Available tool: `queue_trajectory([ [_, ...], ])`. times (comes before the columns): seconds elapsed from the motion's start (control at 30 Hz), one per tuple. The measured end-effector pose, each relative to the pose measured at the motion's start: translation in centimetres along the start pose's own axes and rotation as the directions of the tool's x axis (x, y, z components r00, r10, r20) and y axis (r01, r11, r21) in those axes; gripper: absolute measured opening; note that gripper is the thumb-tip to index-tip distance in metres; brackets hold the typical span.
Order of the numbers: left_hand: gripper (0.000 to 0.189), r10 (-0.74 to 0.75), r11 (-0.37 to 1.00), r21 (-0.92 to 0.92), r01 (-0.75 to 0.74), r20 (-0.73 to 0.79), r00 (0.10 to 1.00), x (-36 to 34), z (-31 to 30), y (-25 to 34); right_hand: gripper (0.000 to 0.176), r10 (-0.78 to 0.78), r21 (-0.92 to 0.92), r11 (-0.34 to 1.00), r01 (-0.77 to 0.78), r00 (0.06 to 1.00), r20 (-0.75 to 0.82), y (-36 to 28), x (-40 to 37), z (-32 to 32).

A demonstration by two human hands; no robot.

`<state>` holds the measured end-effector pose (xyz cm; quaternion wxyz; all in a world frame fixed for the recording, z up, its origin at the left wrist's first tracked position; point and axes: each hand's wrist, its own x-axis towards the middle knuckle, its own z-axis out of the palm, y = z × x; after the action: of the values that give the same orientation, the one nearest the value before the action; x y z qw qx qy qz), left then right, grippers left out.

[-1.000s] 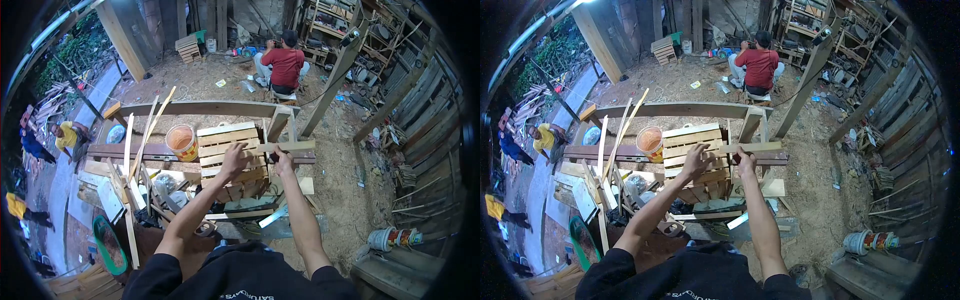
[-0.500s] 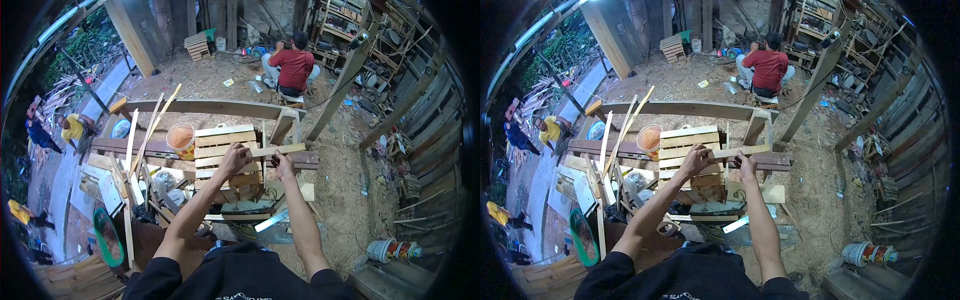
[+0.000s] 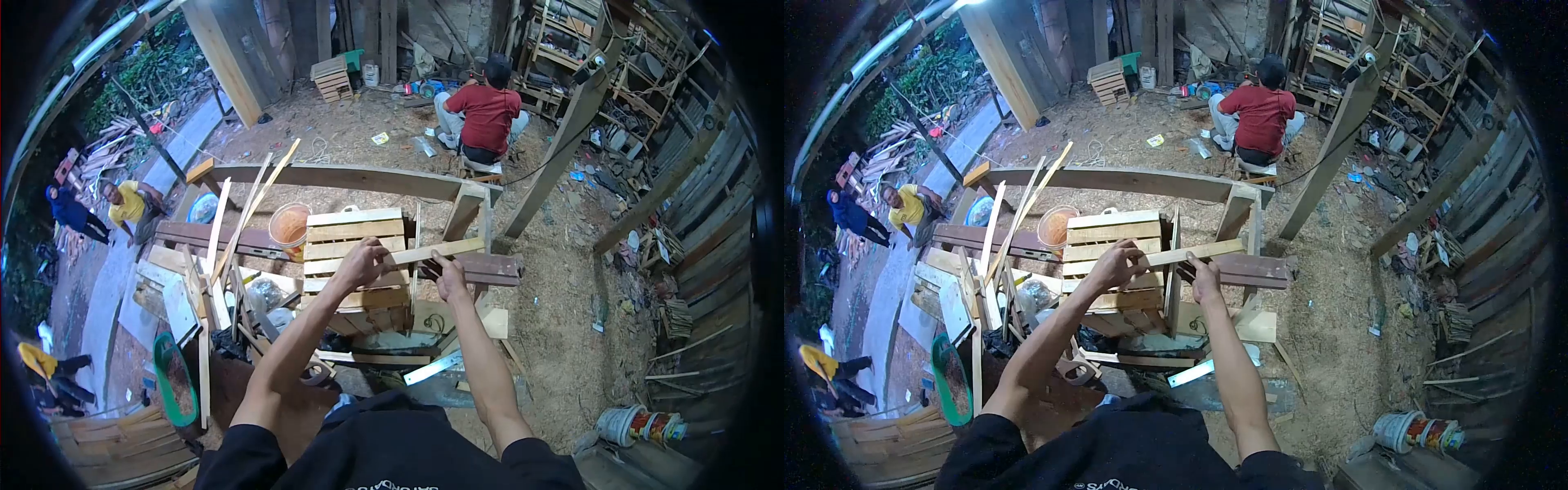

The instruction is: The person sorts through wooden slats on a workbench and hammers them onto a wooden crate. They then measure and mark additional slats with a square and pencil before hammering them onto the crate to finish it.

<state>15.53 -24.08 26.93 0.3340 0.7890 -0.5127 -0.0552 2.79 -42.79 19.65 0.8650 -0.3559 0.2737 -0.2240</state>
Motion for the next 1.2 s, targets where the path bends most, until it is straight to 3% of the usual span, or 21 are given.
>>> queue_trajectory([
  [0.07, 0.030, -0.037, 0.998, 0.048, 0.034, 0.052, 0.998, -0.1, -0.2, -0.2, 0.021, 0.035, 0.003, 0.999, -0.035, 0.999, -0.032, -0.1, -0.3, 0.1],
  [0.23, 0.027, 0.027, 0.997, 0.067, -0.026, -0.010, 1.000, -0.1, 0.1, 0.5, 0.018, -0.048, -0.020, 0.999, 0.047, 0.997, -0.054, -1.2, -0.8, -1.1],
  [0.4, 0.024, 0.090, 0.992, 0.091, -0.088, -0.022, 0.996, -0.1, 0.2, 0.0, 0.019, 0.075, -0.046, 0.996, -0.076, 0.997, -0.031, -2.2, -1.8, 0.1],
  [0.43, 0.024, 0.080, 0.997, 0.021, -0.079, -0.039, 0.996, -0.2, 0.1, -0.1, 0.020, 0.049, -0.136, 0.989, -0.061, 0.995, -0.090, -2.0, -1.5, -0.3],
  [0.53, 0.024, 0.062, 0.998, 0.013, -0.063, 0.040, 0.997, -0.2, -0.6, 0.0, 0.022, 0.108, -0.094, 0.989, -0.117, 0.989, -0.098, -1.6, -1.3, -0.9],
  [0.9, 0.022, 0.117, 0.989, -0.078, -0.124, -0.087, 0.989, -1.1, -0.2, -1.6, 0.020, 0.094, -0.192, 0.974, -0.124, 0.983, -0.160, -1.2, -0.6, -0.6],
  [0.97, 0.021, 0.144, 0.989, 0.016, -0.144, -0.063, 0.987, -1.1, -0.9, -1.8, 0.020, 0.063, -0.188, 0.978, -0.086, 0.990, -0.128, -1.1, -0.9, -0.3],
  [1.07, 0.021, 0.129, 0.991, -0.013, -0.129, -0.024, 0.991, -1.3, -1.6, -2.2, 0.016, 0.025, -0.147, 0.988, -0.043, 0.992, -0.123, -0.3, -1.4, 0.5],
  [1.1, 0.023, 0.138, 0.990, -0.009, -0.138, -0.011, 0.990, -1.4, -2.1, -1.8, 0.027, 0.004, -0.129, 0.991, -0.018, 0.994, -0.108, -0.1, -1.1, 0.1],
  [1.13, 0.023, 0.167, 0.986, -0.017, -0.167, -0.001, 0.986, -1.1, -1.9, -2.1, 0.027, -0.020, -0.122, 0.993, 0.005, 0.992, -0.125, -0.7, -1.6, 0.9],
  [1.2, 0.024, 0.171, 0.985, -0.022, -0.172, -0.031, 0.985, -1.0, -1.3, -2.6, 0.045, -0.263, -0.144, 0.963, 0.229, 0.916, -0.303, -1.5, -2.8, 2.2],
])
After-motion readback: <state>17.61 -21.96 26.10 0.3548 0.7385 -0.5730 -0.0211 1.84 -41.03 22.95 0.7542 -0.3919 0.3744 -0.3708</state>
